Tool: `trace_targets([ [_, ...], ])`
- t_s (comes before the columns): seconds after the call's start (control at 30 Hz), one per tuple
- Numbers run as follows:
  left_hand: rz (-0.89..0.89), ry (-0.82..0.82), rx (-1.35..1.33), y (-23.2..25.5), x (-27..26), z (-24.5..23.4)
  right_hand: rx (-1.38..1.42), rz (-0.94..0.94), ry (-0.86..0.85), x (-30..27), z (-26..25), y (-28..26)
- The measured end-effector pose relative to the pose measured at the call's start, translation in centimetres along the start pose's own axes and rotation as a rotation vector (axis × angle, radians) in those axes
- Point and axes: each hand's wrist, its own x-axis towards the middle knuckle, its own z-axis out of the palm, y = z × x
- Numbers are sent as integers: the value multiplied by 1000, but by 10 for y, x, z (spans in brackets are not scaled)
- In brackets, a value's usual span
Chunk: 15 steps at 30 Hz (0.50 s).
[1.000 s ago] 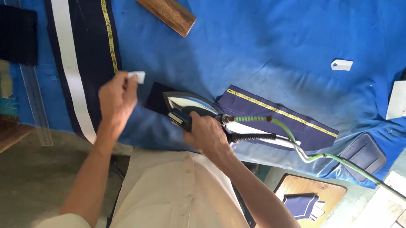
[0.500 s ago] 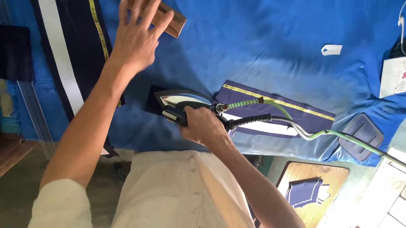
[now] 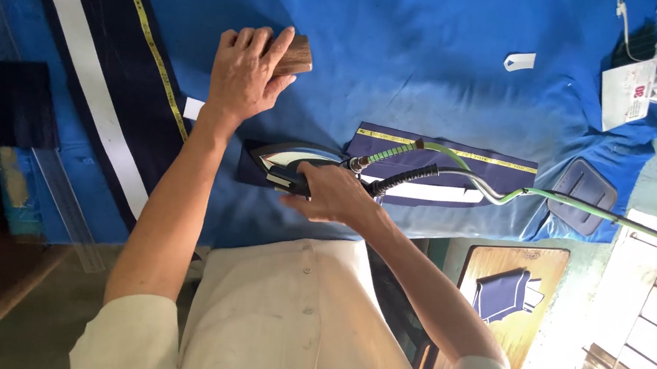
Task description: The person irons a long dark fabric strip with a white stripe on a blue-covered worktable. They use a steam iron and a wooden pressing block, repeatedly pressing and smoothing the fabric while occasionally adjusting its position.
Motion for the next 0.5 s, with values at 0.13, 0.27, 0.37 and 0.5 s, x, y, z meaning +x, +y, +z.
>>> trace_targets([
  [0.13,39,55,-23,-1,-1,-2,-75,-111,195,-28,-15,3],
  [0.27,23,38,-7,1,-2,-1,-57,-52,238,-57,-24,9],
  [0.37,17,37,23,0,-3,0,-54,-46,284,-67,-15,14],
  [0.5,18,42,26,0,-4,4,-116,-66,359,-62,13,30],
])
